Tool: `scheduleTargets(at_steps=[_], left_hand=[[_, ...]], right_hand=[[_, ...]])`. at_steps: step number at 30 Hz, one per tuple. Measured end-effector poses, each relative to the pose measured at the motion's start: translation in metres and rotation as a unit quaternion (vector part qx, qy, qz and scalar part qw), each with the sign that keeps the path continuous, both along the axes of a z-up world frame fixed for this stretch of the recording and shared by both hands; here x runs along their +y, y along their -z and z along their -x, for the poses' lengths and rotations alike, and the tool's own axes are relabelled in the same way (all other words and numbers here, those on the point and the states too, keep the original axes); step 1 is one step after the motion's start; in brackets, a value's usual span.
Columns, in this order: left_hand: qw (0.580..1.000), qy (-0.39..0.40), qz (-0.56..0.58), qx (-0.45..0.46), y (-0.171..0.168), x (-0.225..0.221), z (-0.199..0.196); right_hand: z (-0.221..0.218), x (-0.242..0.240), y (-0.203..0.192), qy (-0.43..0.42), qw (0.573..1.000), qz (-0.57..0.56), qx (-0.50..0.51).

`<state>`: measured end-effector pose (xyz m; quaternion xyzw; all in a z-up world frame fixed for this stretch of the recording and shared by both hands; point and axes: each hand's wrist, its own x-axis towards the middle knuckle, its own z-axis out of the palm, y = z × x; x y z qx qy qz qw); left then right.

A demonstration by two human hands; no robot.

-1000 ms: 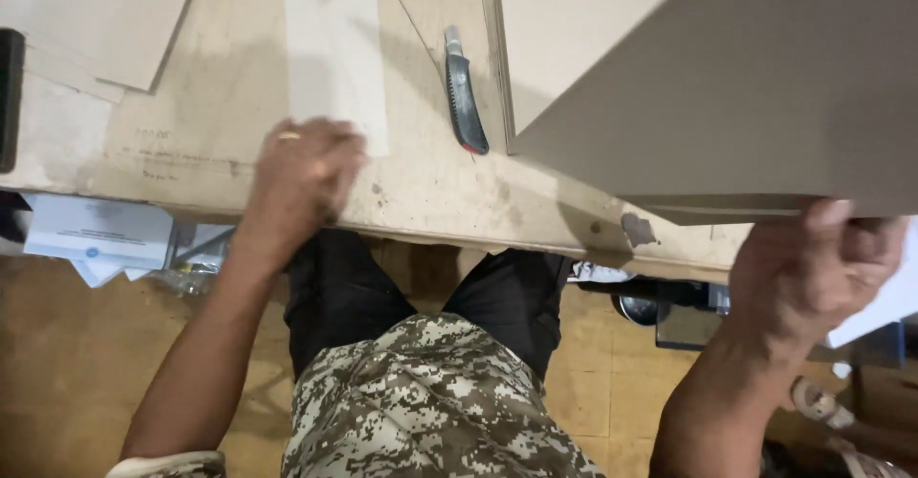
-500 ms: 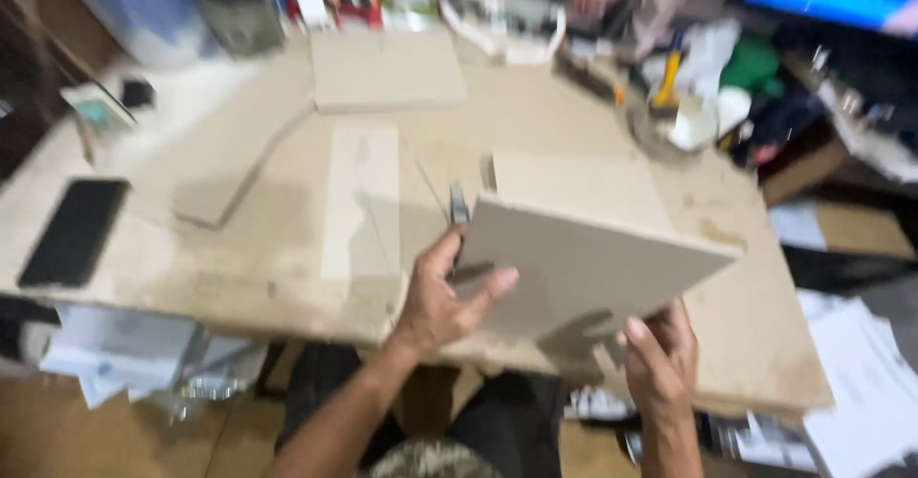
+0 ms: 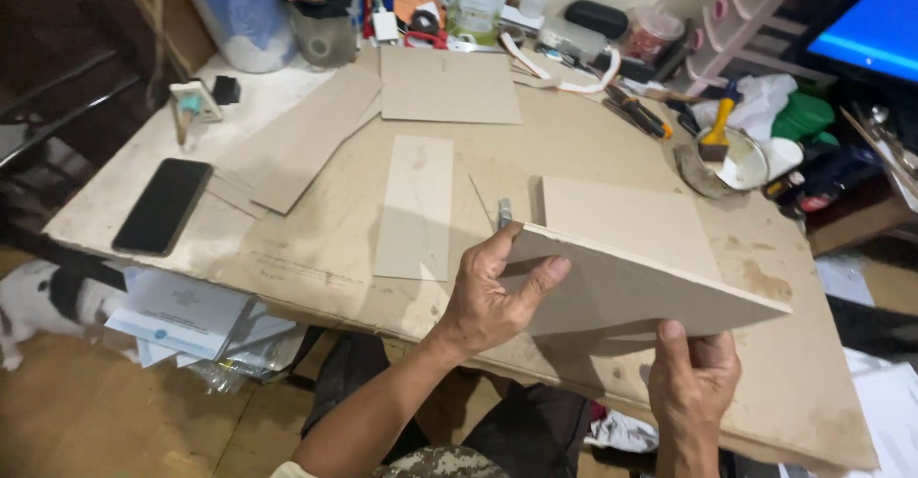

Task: Cutting cardboard sheets to size with a utility knife and organizing them into stacks on a workbench.

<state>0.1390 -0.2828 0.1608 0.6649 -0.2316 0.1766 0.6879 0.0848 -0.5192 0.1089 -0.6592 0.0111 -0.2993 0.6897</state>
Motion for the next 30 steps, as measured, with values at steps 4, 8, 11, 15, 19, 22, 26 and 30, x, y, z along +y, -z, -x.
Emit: scheduleTargets(at_steps=[4,8,11,15,19,22,26,30], left_hand=[[0.999,0.003,0.007,-0.034,0.017,0.004,-0.010],[0.999,0.045,0.007,0.007,0.024,0.004,-0.013],[1.000,0.023,0.001,-0.007,0.018,0.006,-0.016],[0.999,0.011,0.028,-0.011,0.005,0.005,-0.008],[0.996,-0.002,0.034,-0.085,-0.035,0.008,0.002],[0.998,-0.037,0.031,-0.050,-0.046,0.003,0.004],[0.997,-0.060,0.041,-0.021,-0.041,-0.004,0.000],[0.994,-0.045,0.071,0.071,-0.048,-0.006,0.003]], right_hand=[[-0.008,-0.007,0.014,-0.023,0.999,0.023,0.032],[-0.010,-0.012,0.024,-0.003,0.998,0.020,0.060],[-0.015,-0.010,0.018,-0.020,0.998,0.030,0.045],[-0.011,-0.017,0.025,-0.011,0.996,0.069,0.050],[-0.012,-0.017,0.027,-0.024,0.999,0.034,0.035],[-0.010,-0.014,0.020,-0.019,0.997,0.070,0.032],[0.001,0.020,-0.023,-0.004,0.991,0.092,0.098],[-0.003,0.004,0.030,0.100,0.982,0.134,0.089]])
